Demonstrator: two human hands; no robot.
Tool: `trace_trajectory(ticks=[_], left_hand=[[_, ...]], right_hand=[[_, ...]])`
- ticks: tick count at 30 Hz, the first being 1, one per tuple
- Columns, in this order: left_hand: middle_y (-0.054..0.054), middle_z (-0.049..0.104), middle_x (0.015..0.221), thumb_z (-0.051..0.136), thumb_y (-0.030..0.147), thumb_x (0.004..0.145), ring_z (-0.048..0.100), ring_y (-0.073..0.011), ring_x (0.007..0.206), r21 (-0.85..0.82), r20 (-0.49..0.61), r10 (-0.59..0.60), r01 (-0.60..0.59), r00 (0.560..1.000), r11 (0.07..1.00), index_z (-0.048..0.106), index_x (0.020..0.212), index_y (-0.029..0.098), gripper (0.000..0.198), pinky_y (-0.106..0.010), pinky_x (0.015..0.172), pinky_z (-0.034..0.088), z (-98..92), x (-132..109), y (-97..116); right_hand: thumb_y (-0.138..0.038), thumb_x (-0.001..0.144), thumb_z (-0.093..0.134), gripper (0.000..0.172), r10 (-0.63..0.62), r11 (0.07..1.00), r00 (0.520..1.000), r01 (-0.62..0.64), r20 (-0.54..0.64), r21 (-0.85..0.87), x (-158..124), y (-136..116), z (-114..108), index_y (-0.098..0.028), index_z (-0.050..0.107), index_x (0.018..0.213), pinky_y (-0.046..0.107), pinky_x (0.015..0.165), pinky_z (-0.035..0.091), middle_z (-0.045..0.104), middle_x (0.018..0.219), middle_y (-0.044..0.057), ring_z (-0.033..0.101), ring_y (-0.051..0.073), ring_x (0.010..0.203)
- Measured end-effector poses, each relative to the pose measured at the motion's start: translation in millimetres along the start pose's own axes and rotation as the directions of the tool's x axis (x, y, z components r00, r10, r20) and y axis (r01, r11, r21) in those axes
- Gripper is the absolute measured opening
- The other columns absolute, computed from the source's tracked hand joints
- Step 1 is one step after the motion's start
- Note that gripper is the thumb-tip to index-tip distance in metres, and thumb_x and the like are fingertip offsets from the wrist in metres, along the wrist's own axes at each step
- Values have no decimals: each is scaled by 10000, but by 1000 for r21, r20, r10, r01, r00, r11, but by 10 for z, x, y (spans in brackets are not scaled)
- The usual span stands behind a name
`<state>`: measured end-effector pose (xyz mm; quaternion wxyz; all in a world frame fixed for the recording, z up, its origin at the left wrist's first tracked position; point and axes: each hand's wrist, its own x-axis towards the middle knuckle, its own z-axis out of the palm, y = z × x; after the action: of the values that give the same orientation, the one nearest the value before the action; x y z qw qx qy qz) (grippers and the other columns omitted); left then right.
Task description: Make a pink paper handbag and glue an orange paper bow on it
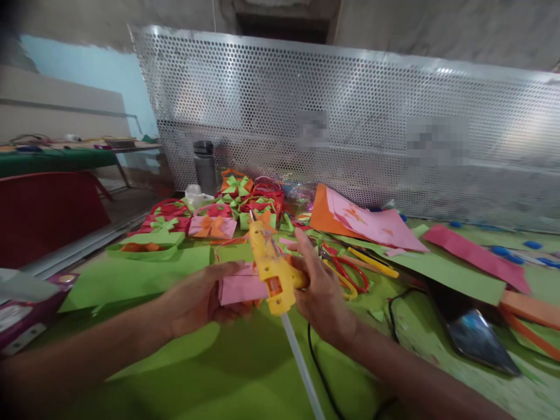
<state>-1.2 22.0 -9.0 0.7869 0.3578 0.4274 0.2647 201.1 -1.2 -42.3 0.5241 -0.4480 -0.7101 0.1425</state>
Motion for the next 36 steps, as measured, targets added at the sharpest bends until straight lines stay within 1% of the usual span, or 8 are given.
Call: trace_trajectory(ticks=[8,16,18,20,23,26,31,36], left_hand=[[-134,693,737,403,351,839,652,-195,517,32,17,-7,6,1000,999,594,1017,79,377,-193,353,421,21,1,-5],[-138,687,740,405,369,825,648,-189,524,63,33,17,-19,999,998,604,975,76,385,-191,365,414,11,4,-31],[-130,685,726,425,379,816,643,-181,521,80,41,65,-69,997,994,604,988,78,390,-188,363,411,-1,-4,-33],[-111,677,678,480,381,797,634,-173,509,115,34,164,-166,986,979,594,1019,80,391,-191,372,418,-13,-15,-33],[-102,676,685,565,374,766,647,-189,562,150,2,327,-324,945,934,573,1061,84,413,-232,441,474,-29,-29,-46],[-118,680,875,591,367,771,662,-204,678,143,18,466,-464,885,874,551,1114,121,424,-285,546,522,-48,-33,-80],[-109,642,1056,558,331,814,639,-213,828,233,129,635,-646,761,727,515,1207,198,417,-315,666,524,-77,-48,-119],[-75,663,980,554,349,810,596,-190,836,452,148,697,-675,702,584,582,1153,192,379,-286,717,501,-40,-133,-89]], right_hand=[[-46,719,534,894,-216,944,952,260,217,-202,-16,38,-50,-292,47,1427,352,936,451,581,1217,54,510,208,1155],[-58,728,535,880,-252,931,937,303,242,-205,-61,75,-30,-283,48,1426,338,919,457,605,1188,51,530,204,1131],[-98,738,559,806,-206,955,965,235,165,-183,-41,16,-19,-273,154,1413,332,867,486,634,1142,52,572,212,1071],[-170,744,593,673,-96,986,995,91,-32,-141,15,-58,-29,-259,321,1352,330,779,518,668,1064,53,632,214,935],[-305,688,671,373,197,980,941,-190,-275,53,146,-115,-91,-211,610,1044,351,707,514,687,926,54,635,210,769],[-372,598,737,266,496,852,840,-423,-219,308,243,-68,-140,-166,640,734,328,596,502,662,712,38,596,173,605],[-371,521,774,394,593,714,804,-494,-53,496,205,-27,-30,-154,598,799,324,564,521,651,746,37,608,177,640],[-313,534,777,407,625,590,774,-552,100,589,116,-234,47,-164,598,868,303,594,527,632,792,25,590,166,708]])
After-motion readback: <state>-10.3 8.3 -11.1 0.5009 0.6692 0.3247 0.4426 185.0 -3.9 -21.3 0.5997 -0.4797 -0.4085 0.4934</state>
